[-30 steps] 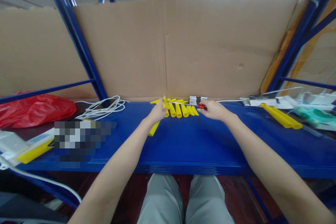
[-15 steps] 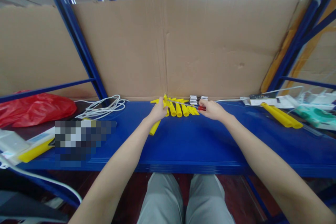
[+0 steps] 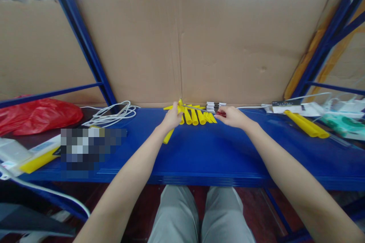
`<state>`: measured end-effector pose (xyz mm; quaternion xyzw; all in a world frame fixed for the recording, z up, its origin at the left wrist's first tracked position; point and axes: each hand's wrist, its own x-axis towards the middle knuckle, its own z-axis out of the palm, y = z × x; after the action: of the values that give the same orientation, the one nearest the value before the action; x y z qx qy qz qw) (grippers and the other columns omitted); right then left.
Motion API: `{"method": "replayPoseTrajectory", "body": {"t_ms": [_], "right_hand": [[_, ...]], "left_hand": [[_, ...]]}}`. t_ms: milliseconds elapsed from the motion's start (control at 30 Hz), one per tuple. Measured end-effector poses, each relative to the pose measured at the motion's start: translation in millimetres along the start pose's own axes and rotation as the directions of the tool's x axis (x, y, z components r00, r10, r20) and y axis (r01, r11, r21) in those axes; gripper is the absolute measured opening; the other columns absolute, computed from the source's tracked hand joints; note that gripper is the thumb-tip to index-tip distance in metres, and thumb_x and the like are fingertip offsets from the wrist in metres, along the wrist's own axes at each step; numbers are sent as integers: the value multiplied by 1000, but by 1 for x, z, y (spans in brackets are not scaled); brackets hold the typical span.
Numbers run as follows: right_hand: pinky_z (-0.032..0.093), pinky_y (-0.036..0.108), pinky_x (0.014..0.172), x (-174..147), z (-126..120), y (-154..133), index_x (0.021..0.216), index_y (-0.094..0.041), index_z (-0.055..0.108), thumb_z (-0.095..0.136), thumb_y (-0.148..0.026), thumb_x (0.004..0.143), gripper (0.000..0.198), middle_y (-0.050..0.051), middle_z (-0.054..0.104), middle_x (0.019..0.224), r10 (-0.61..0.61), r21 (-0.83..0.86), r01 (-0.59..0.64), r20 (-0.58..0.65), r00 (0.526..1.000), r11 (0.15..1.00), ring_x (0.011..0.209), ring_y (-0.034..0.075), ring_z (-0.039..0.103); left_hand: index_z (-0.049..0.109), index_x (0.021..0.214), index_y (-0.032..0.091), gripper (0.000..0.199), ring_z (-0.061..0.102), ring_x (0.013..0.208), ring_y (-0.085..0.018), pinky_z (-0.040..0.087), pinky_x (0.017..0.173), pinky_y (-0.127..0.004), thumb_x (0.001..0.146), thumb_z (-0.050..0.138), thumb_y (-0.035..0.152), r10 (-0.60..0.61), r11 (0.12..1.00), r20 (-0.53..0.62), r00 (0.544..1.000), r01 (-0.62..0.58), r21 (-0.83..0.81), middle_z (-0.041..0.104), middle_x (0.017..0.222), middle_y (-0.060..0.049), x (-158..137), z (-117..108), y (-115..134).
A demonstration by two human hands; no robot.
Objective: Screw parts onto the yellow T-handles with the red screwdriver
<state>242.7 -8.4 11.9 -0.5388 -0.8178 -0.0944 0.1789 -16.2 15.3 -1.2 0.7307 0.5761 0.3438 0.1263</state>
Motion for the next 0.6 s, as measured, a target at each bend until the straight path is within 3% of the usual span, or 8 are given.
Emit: {"method": "replayPoseTrajectory", "body": {"t_ms": [167, 333, 600], "right_hand": [[35, 26, 59, 0, 4, 3, 86, -20, 54, 57, -31, 81, 12, 7, 67, 79, 38, -15, -39, -51, 998, 999, 68, 19, 59], [36, 27, 59, -1, 4, 4, 92, -20, 53, 58, -30, 81, 16, 8, 67, 82, 32, -26, -33, -21, 999, 999, 70, 20, 60], [35, 26, 59, -2, -3, 1, 78, -17, 61, 43, -27, 89, 23, 8, 67, 75, -16, 9, 16, 67, 998, 1000, 65, 17, 58]], "left_hand": [[37, 120, 18, 37, 65, 69, -16, 52, 68, -28, 86, 50, 16, -41, 999, 34, 999, 41, 12, 66, 84, -7, -2, -1, 4], [38, 119, 18, 35, 60, 52, -12, 52, 57, -26, 86, 51, 16, -105, 993, 81, 991, 110, -52, 64, 82, -5, -5, 0, 11], [39, 116, 18, 34, 58, 46, -10, 52, 48, -24, 85, 51, 14, -183, 963, 94, 979, 198, -183, 63, 84, -5, -9, 2, 18]]}}
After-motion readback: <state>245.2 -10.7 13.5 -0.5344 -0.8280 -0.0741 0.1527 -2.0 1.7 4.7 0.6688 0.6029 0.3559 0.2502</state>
